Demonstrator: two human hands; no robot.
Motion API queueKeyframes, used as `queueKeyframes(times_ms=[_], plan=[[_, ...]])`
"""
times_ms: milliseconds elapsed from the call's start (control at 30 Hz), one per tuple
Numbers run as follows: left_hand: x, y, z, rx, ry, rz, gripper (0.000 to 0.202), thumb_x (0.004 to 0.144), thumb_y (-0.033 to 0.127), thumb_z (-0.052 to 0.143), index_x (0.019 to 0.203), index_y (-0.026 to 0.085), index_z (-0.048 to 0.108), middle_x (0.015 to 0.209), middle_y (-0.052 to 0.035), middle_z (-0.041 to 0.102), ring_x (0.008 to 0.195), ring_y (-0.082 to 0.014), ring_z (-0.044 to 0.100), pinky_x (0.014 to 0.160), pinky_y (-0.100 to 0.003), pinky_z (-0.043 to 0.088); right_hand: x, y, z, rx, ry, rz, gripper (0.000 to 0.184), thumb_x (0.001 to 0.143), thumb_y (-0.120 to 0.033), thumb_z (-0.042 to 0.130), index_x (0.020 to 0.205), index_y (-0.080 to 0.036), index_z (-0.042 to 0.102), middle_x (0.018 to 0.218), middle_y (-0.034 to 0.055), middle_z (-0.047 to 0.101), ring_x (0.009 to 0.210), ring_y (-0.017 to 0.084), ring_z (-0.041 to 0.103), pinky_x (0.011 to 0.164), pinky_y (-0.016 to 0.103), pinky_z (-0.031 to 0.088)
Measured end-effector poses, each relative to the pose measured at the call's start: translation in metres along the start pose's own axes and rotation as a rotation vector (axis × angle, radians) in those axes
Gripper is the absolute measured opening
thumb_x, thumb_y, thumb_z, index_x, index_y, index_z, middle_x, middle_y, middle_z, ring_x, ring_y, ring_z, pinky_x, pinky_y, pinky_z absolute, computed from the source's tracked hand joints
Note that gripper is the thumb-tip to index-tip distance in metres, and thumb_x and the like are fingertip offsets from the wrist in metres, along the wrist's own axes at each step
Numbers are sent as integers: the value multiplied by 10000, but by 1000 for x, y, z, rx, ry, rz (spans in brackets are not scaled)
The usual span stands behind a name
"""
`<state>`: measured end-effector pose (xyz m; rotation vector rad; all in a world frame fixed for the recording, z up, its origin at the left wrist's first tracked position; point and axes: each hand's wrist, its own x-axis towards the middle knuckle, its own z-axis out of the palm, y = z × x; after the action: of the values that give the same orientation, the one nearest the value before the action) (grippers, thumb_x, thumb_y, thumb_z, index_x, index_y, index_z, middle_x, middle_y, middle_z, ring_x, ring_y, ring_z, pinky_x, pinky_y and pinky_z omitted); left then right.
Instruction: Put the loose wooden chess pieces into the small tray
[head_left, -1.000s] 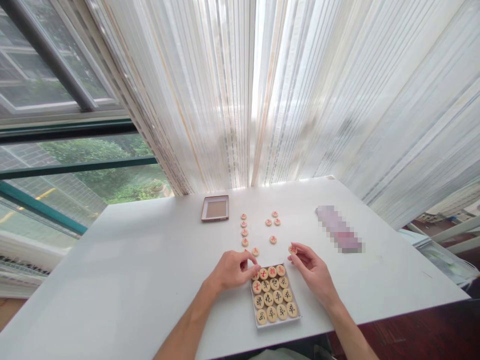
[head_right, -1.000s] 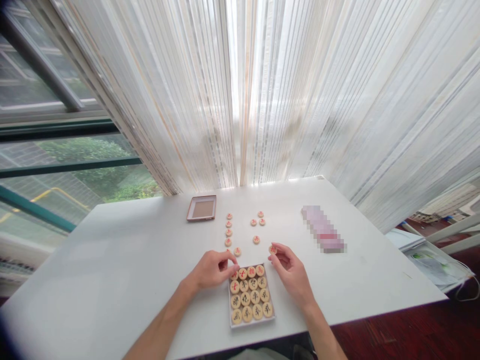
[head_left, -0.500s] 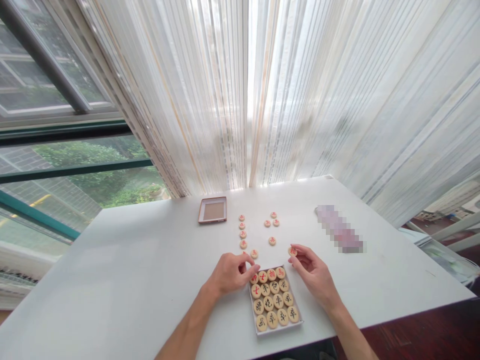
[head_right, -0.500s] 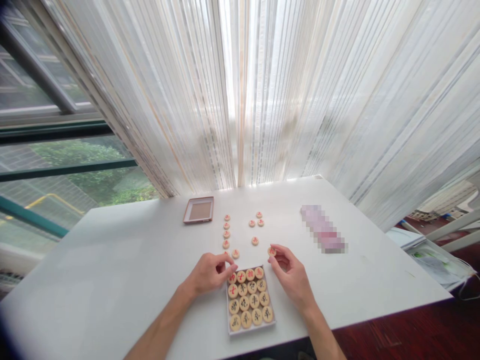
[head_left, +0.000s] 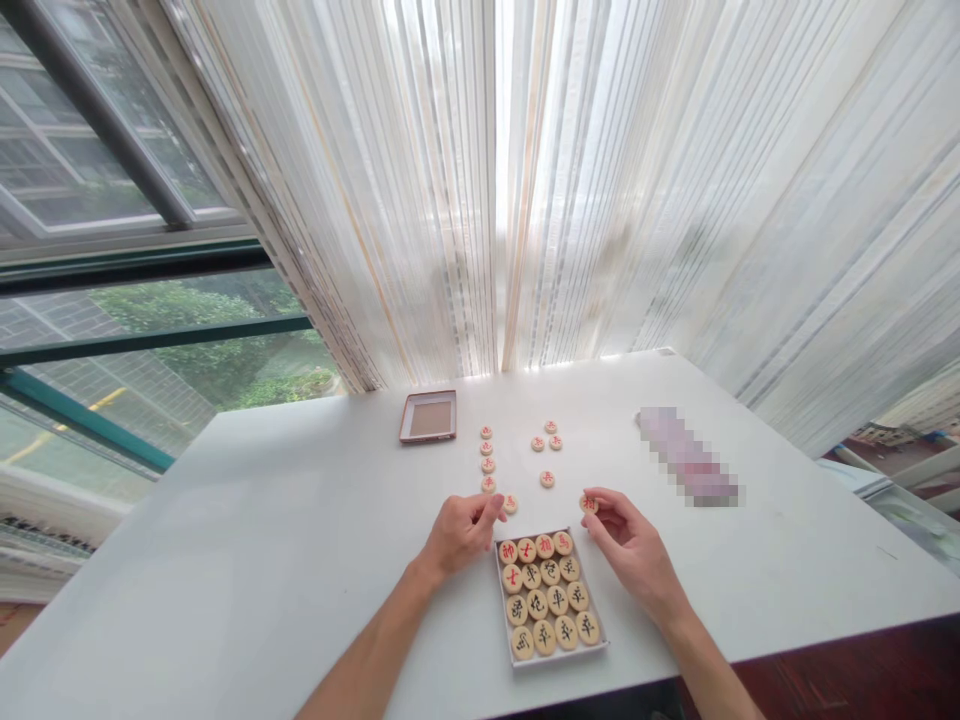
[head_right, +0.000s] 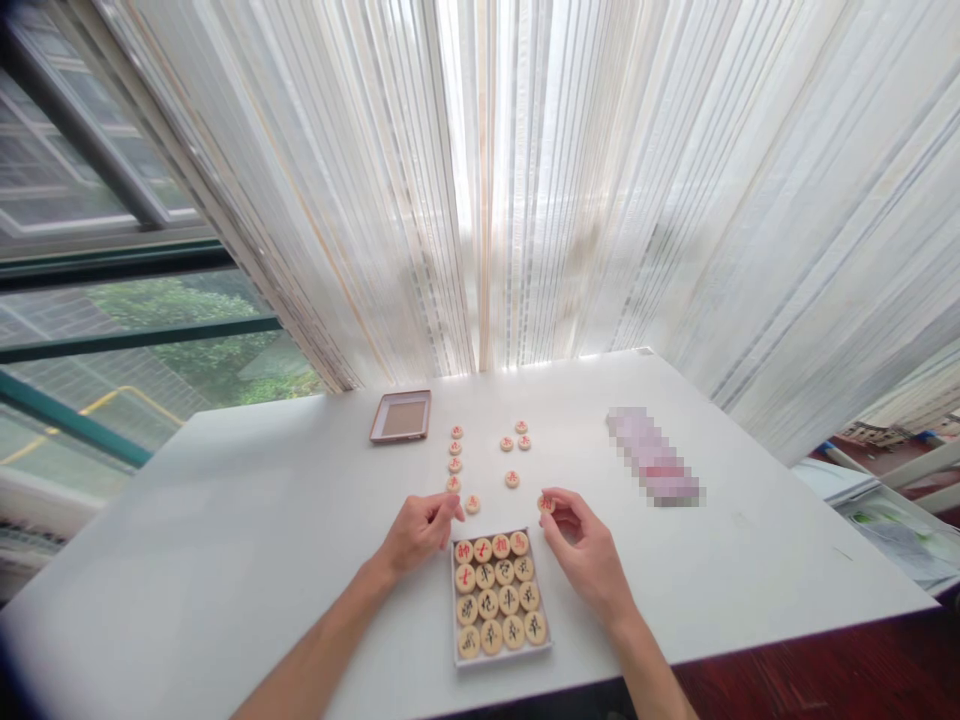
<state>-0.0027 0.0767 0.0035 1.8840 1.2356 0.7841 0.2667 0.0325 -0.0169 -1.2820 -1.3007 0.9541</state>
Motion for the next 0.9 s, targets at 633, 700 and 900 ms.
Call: queueKeyframes(times_ms=[633, 700, 900], plan=[[-12, 8, -18, 190, -240, 231, 220, 901, 374, 593, 962, 190, 696, 624, 22, 588, 548, -103, 479, 574, -215, 394, 2, -5, 2, 55, 68, -28, 291, 858, -424, 725, 1067, -232, 662, 1034, 80, 715, 968, 232, 682, 902, 382, 582], [-12, 9, -18, 210, -233, 245, 218, 901, 373, 594, 968, 194, 698, 615, 22, 591, 539, -105, 477, 576, -221, 395, 2, -7, 2, 57, 72, -27, 315, 848, -446, 730, 1066, -228, 668, 1028, 85, 724, 973, 242, 692, 903, 394, 589], [-11, 8, -15, 225, -206, 212, 243, 932, 395, 560, 961, 196, 695, 614, 35, 575, 547, -100, 473, 586, -215, 382, 1, -4, 1, 125, 25, 25, 347, 854, -449, 730, 1103, -221, 649, 1089, 94, 731, 1001, 255, 725, 960, 429, 577]])
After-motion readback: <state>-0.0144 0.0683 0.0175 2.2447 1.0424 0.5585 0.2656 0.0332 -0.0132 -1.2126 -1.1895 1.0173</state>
